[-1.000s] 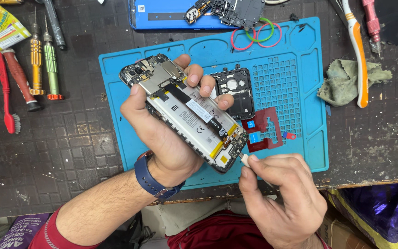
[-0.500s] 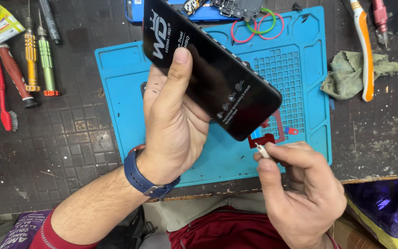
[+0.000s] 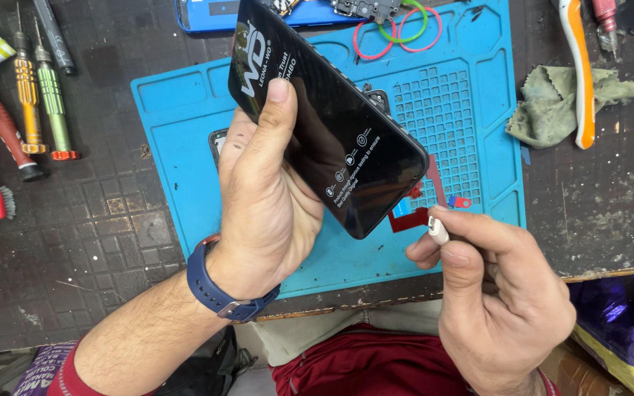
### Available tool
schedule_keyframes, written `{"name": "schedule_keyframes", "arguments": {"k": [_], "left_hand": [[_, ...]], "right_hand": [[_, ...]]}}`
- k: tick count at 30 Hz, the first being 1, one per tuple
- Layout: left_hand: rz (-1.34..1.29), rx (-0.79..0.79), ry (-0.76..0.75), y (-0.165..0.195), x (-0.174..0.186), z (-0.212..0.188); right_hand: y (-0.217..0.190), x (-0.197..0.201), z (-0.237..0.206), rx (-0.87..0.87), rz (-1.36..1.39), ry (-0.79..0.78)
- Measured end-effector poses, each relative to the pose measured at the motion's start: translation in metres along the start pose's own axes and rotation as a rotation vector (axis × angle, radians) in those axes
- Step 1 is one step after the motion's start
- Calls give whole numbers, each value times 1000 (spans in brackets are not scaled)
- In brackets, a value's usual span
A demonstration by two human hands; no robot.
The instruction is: The person cleans the inside of a disassembled smartphone housing with a toothbrush, then fits a replacement LCD screen combo onto the phone frame, pressing it into place and testing it while the phone is connected to a charging cable. They repeatedly align and press the screen assembly against the frame to seat it.
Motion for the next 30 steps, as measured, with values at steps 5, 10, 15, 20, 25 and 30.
{"name": "schedule_keyframes", "arguments": {"k": [5, 10, 15, 20, 25, 30], "left_hand": [[40, -79, -7, 2, 0, 0], [150, -287, 6, 12, -1, -3], [80, -264, -45, 11, -2, -2], [144, -323, 13, 10, 4, 0], [204, -362, 59, 10, 9, 0], [273, -420, 81, 14, 8, -1]], "right_hand": [[13, 1, -1, -110, 127, 19], [18, -2, 4, -77, 224, -7], [25, -4, 3, -98, 264, 2], [23, -2, 2, -86, 224, 17], [22, -7, 4, -80, 227, 8], [20, -10, 5, -63, 204, -7]]}}
Point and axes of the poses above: each hand's wrist, its own z-axis towards the middle knuckle, its own x-axis out of the back of the hand, y = z × x, the point moved 10 cm from there along z, towards the middle knuckle, and after that the axes turned 12 degrees about y, right-handed, at the moved point
